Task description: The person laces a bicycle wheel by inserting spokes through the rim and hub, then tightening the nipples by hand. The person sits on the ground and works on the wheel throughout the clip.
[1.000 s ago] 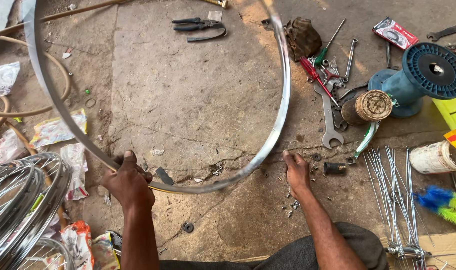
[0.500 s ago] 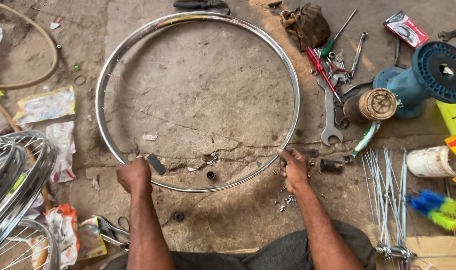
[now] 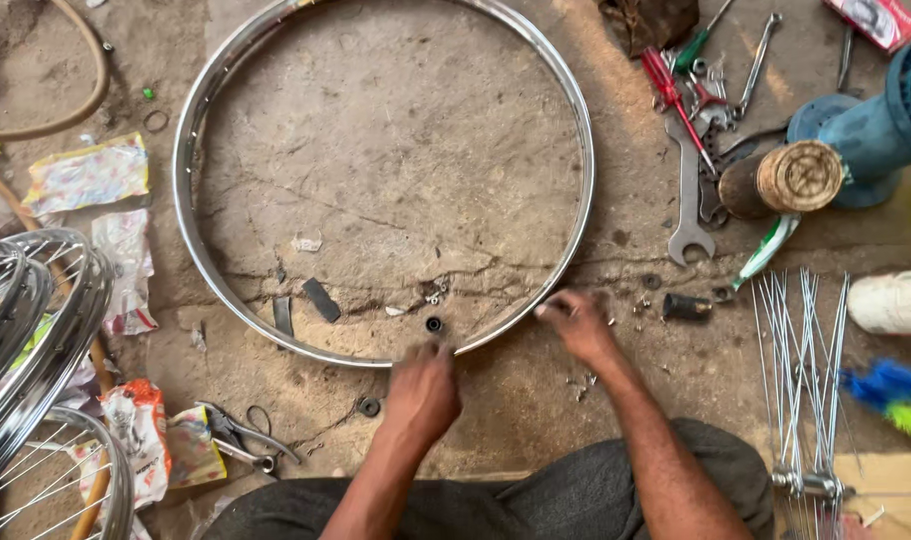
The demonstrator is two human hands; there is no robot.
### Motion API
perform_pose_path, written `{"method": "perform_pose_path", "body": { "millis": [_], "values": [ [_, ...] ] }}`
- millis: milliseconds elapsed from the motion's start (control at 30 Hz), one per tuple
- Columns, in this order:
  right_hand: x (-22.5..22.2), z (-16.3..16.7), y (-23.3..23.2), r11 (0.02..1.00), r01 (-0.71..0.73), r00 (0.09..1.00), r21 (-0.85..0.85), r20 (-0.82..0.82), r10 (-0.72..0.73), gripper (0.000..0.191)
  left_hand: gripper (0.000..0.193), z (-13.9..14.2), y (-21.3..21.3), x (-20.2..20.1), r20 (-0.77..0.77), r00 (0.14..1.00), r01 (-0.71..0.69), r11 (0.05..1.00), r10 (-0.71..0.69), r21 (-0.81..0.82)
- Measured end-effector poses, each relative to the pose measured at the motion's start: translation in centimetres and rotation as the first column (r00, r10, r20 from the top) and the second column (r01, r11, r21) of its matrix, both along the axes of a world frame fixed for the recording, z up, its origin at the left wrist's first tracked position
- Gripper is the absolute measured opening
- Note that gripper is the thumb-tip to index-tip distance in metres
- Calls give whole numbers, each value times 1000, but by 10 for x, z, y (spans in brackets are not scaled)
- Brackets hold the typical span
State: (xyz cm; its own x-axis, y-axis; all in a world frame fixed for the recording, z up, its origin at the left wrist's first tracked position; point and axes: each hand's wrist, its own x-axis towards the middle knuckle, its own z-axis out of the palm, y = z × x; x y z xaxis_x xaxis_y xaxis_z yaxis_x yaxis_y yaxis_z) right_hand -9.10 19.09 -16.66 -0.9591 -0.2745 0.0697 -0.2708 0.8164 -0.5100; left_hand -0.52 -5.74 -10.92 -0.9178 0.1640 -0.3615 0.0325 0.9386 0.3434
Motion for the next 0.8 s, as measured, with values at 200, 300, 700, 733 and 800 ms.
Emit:
{"method": "perform_pose_path", "body": {
  "millis": [200, 300, 700, 733, 800],
  "values": [
    [6, 39, 49, 964, 266, 954, 8, 143, -264, 21, 23, -8, 20, -29, -18, 994, 111, 987, -110, 117],
    [10, 56, 58, 915, 360, 893, 183, 219, -394, 26, 26, 5, 35, -24, 5, 990, 138, 983, -139, 125],
    [32, 89, 44, 881, 472, 871, -9, -146, -468, 19, 15, 35, 72, 10, -205, 933, 326, 936, -295, 137],
    [38, 96, 50, 868, 494, 854, -44, -166, -494, 21, 17, 38, 80, 17, -209, 935, 323, 930, -285, 175],
    [55, 108, 70, 835, 540, 812, -110, -194, -551, 26, 23, 40, 94, 30, -222, 940, 312, 913, -257, 264]
  ]
}}
